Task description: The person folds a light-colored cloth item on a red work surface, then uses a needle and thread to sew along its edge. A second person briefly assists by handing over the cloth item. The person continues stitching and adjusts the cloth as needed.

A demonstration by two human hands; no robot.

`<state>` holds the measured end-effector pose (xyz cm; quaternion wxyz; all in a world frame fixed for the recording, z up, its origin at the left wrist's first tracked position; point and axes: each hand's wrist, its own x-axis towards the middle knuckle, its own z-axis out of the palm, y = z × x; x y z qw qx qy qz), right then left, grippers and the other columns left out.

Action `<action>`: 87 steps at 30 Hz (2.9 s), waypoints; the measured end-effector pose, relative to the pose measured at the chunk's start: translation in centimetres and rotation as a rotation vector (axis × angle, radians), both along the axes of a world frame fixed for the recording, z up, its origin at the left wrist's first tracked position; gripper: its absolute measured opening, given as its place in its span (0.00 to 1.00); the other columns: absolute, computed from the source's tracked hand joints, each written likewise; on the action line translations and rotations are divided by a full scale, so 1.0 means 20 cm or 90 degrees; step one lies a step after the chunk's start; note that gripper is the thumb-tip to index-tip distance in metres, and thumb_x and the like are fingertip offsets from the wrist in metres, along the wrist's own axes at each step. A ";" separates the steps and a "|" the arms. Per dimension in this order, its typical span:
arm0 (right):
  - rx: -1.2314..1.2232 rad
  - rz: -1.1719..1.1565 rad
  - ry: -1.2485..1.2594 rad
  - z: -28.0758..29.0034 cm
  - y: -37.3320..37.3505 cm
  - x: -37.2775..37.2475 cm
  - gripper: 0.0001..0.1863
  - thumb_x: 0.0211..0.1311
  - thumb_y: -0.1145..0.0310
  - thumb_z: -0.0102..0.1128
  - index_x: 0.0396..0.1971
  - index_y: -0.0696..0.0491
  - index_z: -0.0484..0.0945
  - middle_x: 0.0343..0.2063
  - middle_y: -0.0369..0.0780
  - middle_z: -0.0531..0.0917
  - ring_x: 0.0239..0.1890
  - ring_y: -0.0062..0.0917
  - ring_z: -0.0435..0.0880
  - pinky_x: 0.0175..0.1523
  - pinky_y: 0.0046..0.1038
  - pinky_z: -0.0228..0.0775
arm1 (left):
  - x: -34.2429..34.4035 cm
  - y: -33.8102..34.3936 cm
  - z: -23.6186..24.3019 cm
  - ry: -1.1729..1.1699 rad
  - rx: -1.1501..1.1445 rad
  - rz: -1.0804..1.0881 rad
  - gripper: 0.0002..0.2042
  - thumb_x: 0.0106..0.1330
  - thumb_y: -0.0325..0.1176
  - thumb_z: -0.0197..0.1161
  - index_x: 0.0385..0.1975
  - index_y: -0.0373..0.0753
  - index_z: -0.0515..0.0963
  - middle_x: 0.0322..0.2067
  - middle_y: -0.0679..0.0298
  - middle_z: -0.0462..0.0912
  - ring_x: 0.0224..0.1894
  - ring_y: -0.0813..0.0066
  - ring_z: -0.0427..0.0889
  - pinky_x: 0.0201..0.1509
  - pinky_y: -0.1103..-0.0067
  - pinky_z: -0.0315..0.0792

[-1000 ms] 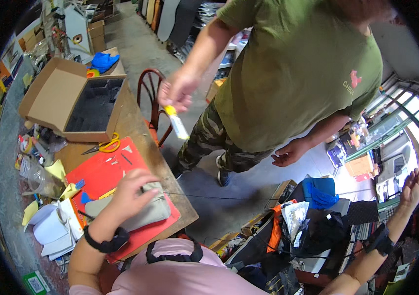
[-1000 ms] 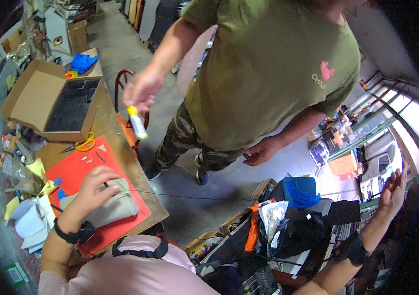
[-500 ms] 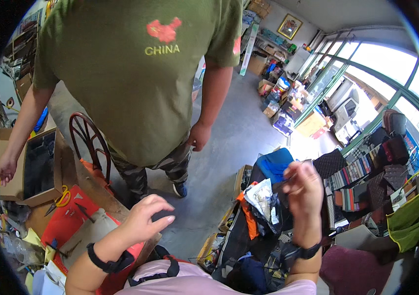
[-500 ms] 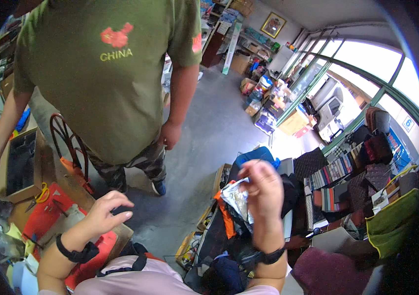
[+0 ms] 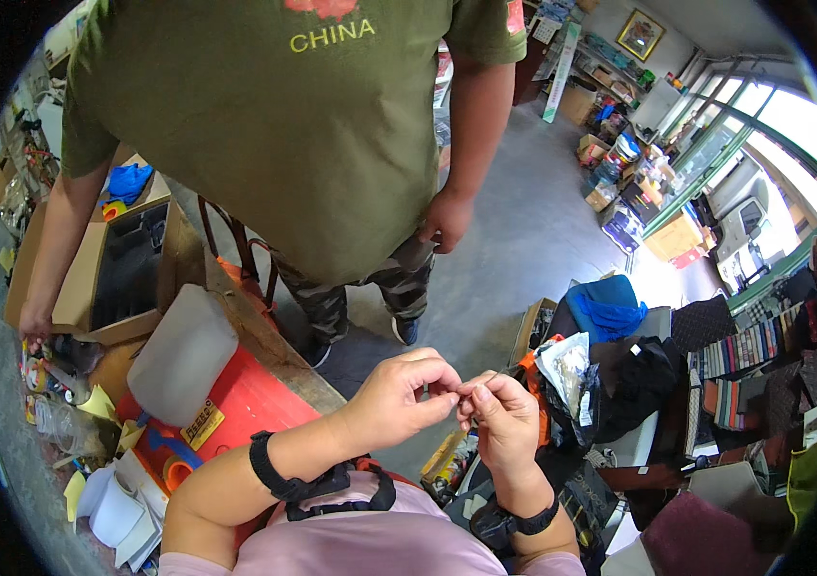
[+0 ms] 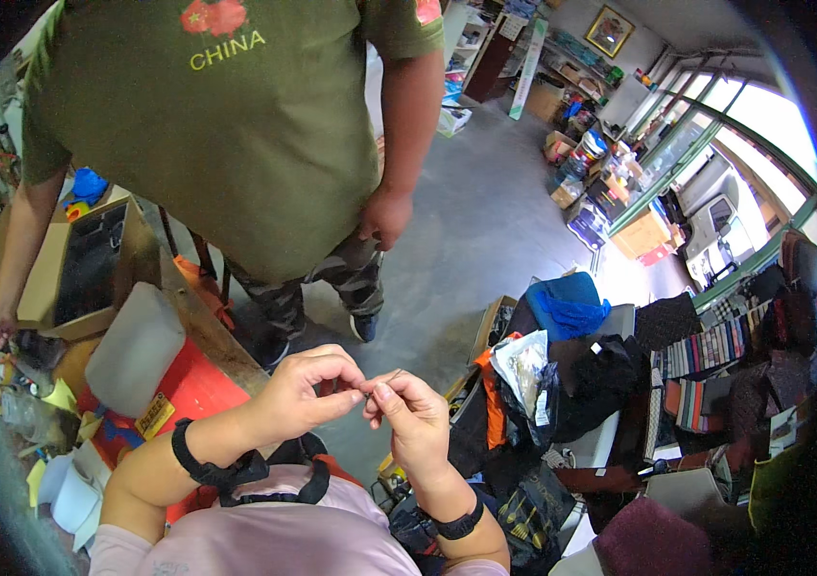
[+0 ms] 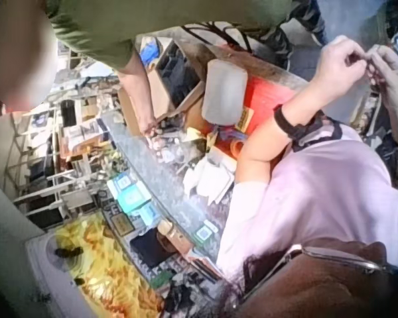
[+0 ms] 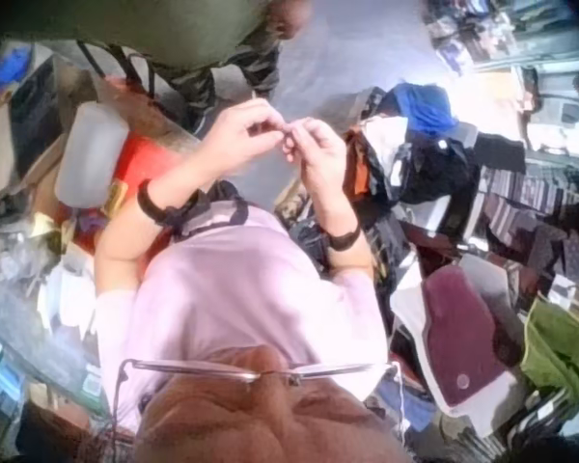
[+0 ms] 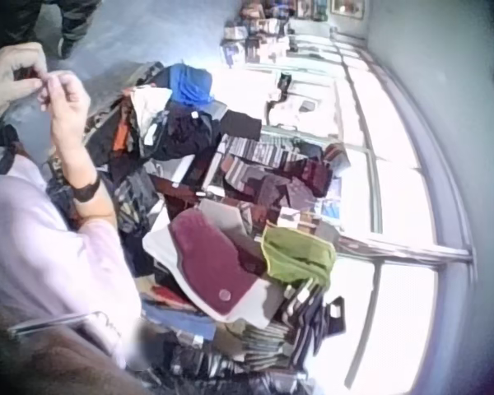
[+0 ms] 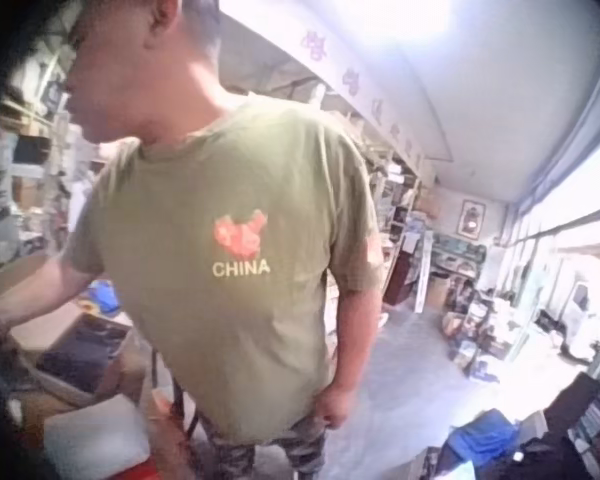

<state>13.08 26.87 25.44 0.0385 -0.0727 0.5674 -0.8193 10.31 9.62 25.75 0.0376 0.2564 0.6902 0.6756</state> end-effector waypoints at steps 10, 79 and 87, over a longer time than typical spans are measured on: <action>0.073 0.019 0.062 -0.07 -0.09 -0.03 0.08 0.64 0.74 0.51 0.31 0.61 0.78 0.32 0.42 0.78 0.29 0.20 0.76 0.32 0.20 0.68 | 0.03 -0.10 -0.08 -0.062 -0.008 0.028 0.03 0.51 0.25 0.63 0.23 0.35 0.76 0.25 0.64 0.72 0.27 0.77 0.73 0.32 0.81 0.68; -0.024 -0.205 0.125 0.45 0.80 -0.57 0.22 0.73 0.68 0.30 0.62 0.61 0.55 0.66 0.47 0.55 0.11 0.08 0.51 0.13 0.09 0.52 | 0.07 -1.18 -0.81 -0.121 -0.756 0.463 0.45 0.35 0.55 0.70 0.53 0.29 0.65 0.54 0.46 0.65 0.59 0.53 0.60 0.63 0.57 0.50; 0.084 -0.117 0.143 0.21 1.34 -0.80 0.21 0.71 0.64 0.41 0.60 0.56 0.60 0.64 0.44 0.59 0.43 0.19 0.79 0.23 0.11 0.69 | 0.04 -1.14 -0.90 -0.213 -0.750 0.307 0.26 0.38 0.45 0.67 0.36 0.35 0.71 0.41 0.51 0.74 0.49 0.55 0.70 0.60 0.60 0.57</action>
